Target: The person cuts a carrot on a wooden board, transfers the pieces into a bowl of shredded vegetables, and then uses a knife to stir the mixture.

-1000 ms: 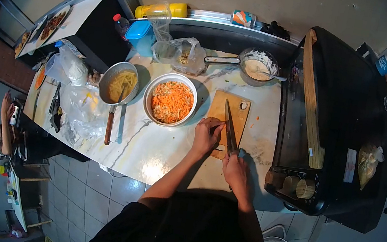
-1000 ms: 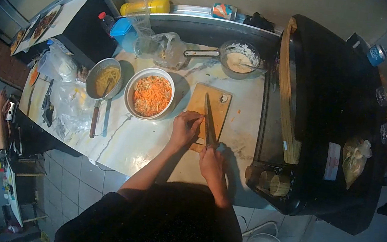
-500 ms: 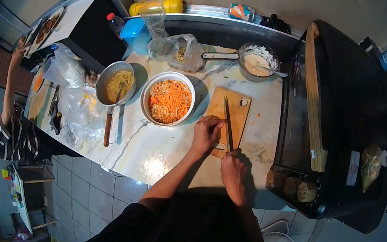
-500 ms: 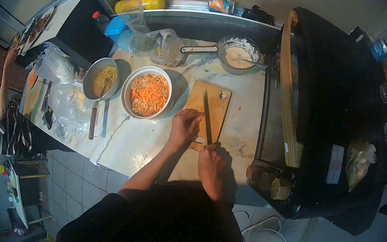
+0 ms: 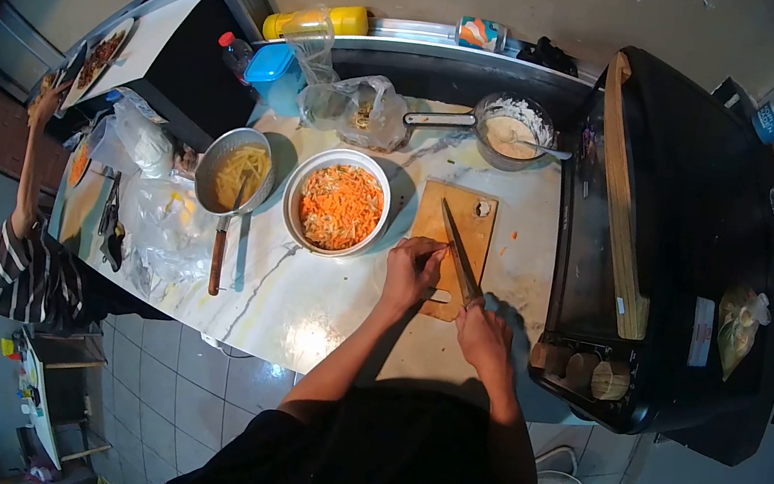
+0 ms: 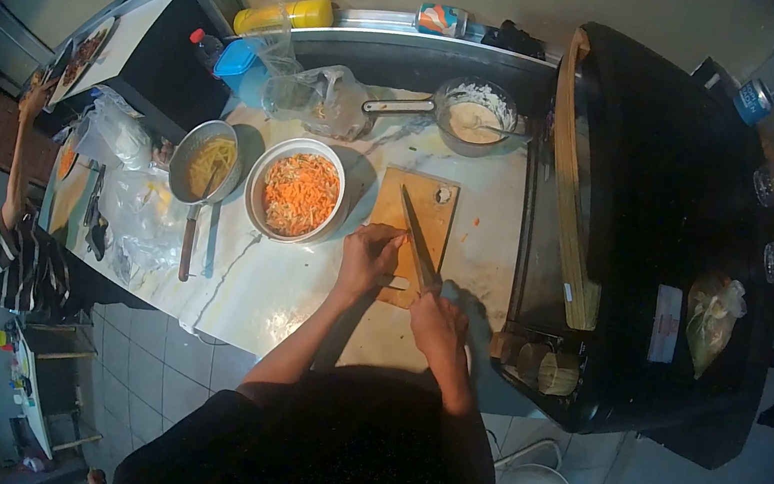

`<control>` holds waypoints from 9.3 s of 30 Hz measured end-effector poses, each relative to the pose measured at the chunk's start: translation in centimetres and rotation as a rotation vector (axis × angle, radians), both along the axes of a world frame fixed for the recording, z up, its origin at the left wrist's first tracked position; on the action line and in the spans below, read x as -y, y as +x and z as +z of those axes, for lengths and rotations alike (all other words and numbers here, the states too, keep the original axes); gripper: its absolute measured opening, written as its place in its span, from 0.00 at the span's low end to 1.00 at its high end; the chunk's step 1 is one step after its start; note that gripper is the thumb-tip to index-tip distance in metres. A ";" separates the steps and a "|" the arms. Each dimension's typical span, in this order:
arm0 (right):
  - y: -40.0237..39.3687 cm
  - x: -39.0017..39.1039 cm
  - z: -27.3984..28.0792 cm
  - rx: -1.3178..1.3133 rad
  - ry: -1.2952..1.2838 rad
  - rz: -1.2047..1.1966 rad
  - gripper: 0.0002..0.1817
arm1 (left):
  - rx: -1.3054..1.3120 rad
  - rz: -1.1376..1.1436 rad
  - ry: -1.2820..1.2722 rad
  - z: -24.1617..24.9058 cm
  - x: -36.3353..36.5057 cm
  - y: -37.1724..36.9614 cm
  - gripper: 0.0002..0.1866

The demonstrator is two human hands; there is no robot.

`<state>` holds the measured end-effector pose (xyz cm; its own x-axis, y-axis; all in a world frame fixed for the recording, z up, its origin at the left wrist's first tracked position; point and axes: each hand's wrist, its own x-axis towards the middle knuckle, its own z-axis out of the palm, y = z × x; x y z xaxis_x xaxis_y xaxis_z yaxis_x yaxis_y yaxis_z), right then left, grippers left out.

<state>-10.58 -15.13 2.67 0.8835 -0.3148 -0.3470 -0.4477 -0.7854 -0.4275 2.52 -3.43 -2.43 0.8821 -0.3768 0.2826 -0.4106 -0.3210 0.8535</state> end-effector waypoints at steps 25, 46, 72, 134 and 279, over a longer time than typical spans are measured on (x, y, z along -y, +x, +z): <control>-0.2 -2.8 -1.8 0.007 0.074 -0.093 0.18 | -0.001 0.022 -0.007 0.0 0.1 -0.1 0.06; 0.6 -0.8 -1.5 0.043 0.087 0.005 0.15 | -0.059 0.049 -0.057 0.0 0.1 -0.3 0.05; 0.2 -2.6 -3.6 -0.007 -0.172 -0.021 0.19 | -0.024 0.018 -0.041 0.2 0.0 -0.1 0.05; -0.8 -0.9 -2.5 0.005 -0.186 0.058 0.19 | -0.183 0.052 -0.099 0.3 -0.5 -0.1 0.12; 1.3 -0.9 0.4 -0.014 0.012 0.012 0.18 | -0.164 0.051 0.006 1.0 -0.8 -0.2 0.12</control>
<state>-9.31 -14.24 3.05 0.8821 -0.3001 -0.3632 -0.4446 -0.7854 -0.4308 2.33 -2.60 -1.41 0.9341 -0.3319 0.1315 -0.2493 -0.3426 0.9058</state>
